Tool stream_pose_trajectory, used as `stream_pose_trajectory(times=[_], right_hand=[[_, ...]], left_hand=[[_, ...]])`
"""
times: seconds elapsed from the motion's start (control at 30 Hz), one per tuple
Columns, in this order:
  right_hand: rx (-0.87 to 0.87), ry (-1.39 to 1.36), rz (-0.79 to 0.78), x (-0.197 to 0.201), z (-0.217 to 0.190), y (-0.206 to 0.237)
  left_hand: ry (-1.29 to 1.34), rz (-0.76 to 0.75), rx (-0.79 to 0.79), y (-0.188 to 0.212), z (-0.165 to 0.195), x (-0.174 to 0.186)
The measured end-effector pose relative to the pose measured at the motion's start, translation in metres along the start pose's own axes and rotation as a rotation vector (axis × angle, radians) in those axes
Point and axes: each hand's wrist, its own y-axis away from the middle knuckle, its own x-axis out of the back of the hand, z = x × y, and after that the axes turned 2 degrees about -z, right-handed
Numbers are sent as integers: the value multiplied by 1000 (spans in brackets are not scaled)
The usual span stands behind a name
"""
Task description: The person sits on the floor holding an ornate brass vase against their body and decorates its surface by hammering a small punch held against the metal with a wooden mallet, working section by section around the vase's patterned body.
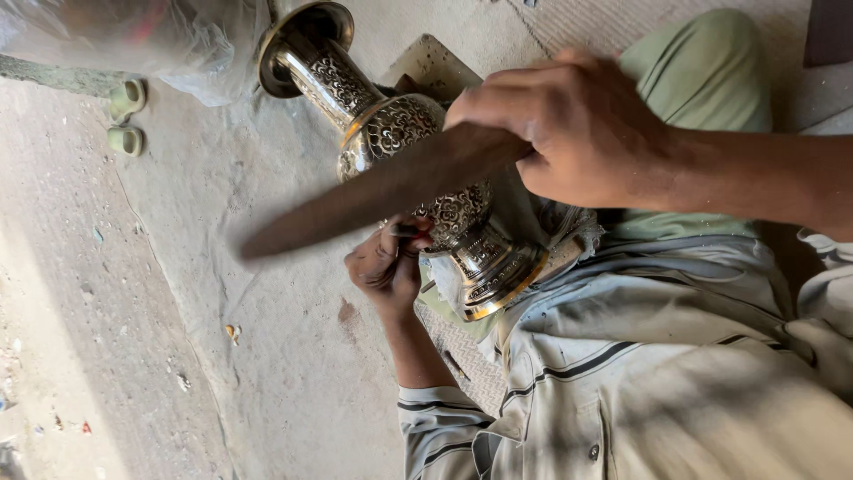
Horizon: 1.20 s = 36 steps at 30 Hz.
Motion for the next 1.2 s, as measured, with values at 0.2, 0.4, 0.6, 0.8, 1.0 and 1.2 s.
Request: stream_pose_trajectory(times=[0.2,0.4,0.6,0.8,1.0,1.2], right_hand=[[-70,78,-197,4,5,-9],[-121,111,-151,-13,25,-9],[-138,-129,-166,-22,31,-25],[5,-310,-90,-3,16,-57],[35,-245,-146,15,8,-78],[71,-189,-230,24,12,-76]], left_hand=[[90,112,3,0,1,0],[50,159,46,-4,0,-7],[90,129,35,-7,2,-7],[82,141,117,1,2,-9],[35,253,120,1,8,-12],[23,255,81,-2,13,-15]])
